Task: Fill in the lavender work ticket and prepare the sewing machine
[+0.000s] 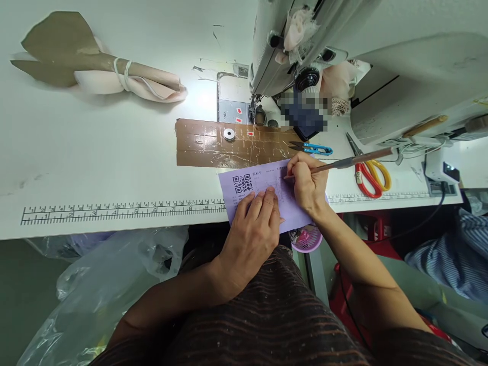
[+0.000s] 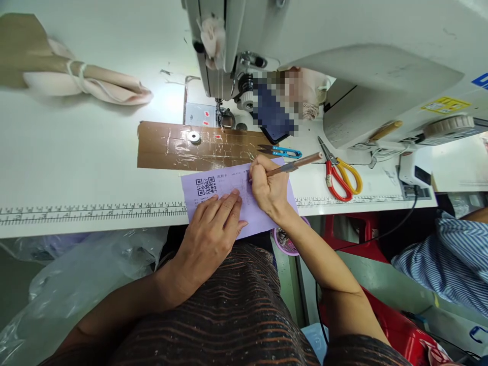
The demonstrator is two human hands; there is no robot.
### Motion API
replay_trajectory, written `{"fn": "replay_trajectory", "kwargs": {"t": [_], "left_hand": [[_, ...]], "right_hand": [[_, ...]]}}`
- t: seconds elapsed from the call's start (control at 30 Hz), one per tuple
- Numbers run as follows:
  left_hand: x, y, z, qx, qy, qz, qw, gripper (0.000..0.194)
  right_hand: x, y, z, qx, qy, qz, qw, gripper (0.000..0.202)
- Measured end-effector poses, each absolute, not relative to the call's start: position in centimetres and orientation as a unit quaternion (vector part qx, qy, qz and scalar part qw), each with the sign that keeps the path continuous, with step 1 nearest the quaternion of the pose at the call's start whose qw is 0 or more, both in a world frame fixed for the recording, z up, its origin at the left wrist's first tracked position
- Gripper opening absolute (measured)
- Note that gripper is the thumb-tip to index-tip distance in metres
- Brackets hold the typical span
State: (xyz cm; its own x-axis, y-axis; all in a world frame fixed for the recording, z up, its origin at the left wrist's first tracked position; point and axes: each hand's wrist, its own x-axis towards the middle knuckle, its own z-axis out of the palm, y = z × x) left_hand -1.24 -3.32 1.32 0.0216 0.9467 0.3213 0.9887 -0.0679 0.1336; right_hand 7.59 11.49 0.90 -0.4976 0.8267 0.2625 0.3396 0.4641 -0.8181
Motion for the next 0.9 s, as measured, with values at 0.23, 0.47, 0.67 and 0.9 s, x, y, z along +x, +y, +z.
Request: {"fn": "replay_trajectory", "kwargs": {"t": [0.23, 0.47, 0.67, 0.9], "left_hand": [[-1.24, -3.27, 1.21, -0.709, -0.679, -0.177, 0.066, 0.033], [-1.24, -3.29, 1.11, -0.709, -0.679, -0.179, 0.06, 0.033], [-1.22, -3.33, 0.93, -0.708, -0.678, -0.185, 0.07, 0.034], [-1.25, -3.31, 0.95, -0.709, -0.677, -0.186, 0.063, 0.033]], "right_hand": [[7.55, 11.5, 0.67, -0.411, -0.791, 0.307, 0.333, 0.027], [7.56, 11.36, 0.9, -0.393, -0.787, 0.338, 0.333, 0.025], [7.58, 11.35, 0.82, -0.408, -0.791, 0.316, 0.328, 0.026], [7.68, 11.61, 0.8, -0.394, -0.806, 0.307, 0.316, 0.025]]}}
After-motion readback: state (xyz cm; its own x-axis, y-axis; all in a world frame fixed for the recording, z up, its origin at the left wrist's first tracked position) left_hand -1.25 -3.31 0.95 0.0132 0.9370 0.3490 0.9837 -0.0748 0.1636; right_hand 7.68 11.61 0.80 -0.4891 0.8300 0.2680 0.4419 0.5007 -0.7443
